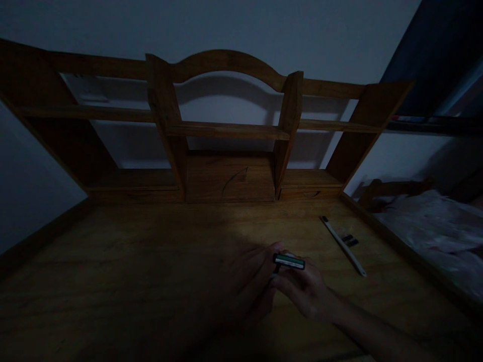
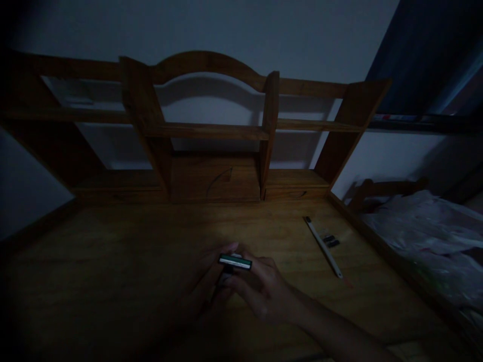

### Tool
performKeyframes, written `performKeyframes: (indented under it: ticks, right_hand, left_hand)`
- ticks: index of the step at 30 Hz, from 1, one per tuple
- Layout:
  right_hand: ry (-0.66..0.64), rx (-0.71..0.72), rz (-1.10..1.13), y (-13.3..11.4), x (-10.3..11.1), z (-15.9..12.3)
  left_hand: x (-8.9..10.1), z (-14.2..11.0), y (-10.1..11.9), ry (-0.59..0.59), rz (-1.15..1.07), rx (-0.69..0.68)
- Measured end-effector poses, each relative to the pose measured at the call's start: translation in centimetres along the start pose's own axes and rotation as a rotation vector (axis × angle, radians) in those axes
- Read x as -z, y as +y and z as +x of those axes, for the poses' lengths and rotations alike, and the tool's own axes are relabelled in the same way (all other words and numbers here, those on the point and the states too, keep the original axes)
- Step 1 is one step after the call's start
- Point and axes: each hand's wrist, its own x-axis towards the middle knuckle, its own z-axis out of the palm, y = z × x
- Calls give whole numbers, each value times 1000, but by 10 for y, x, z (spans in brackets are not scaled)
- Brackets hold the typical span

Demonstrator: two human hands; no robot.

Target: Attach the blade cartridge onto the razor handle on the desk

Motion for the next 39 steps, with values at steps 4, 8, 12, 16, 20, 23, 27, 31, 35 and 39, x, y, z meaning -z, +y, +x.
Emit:
performKeyframes:
  ticks: [4,8,12,16,20,23,27,31,35,39]
  right_hand:
    - [-13,-5,15,-1,1,2]
    - [15,18,25,-5,2,7]
    - [77,-4,-39,-6,2,12]
    - [125,-19,-85,-3,0,12]
    - [104,-21,-95,-3,0,12]
    - [106,-3,-117,-4,0,13]
    - [132,40,-155,-4,0,13]
    - [144,57,-160,-2,-2,12]
    - [132,43,-154,-2,-2,11]
    - [154,45,-168,-3,-2,11]
  left_hand:
    - [1,0,-1,23,13,-36]
    - [-4,-6,-1,81,90,30]
    - [-7,-4,2,168,88,148]
    - [-6,1,3,128,163,153]
    - [-5,3,0,157,176,60]
    - [-4,4,-1,119,189,63]
    - [-3,5,-1,140,206,63]
    - [-3,5,-2,116,232,61]
    - [-2,5,-3,118,249,70]
    - [-3,6,-3,119,241,75]
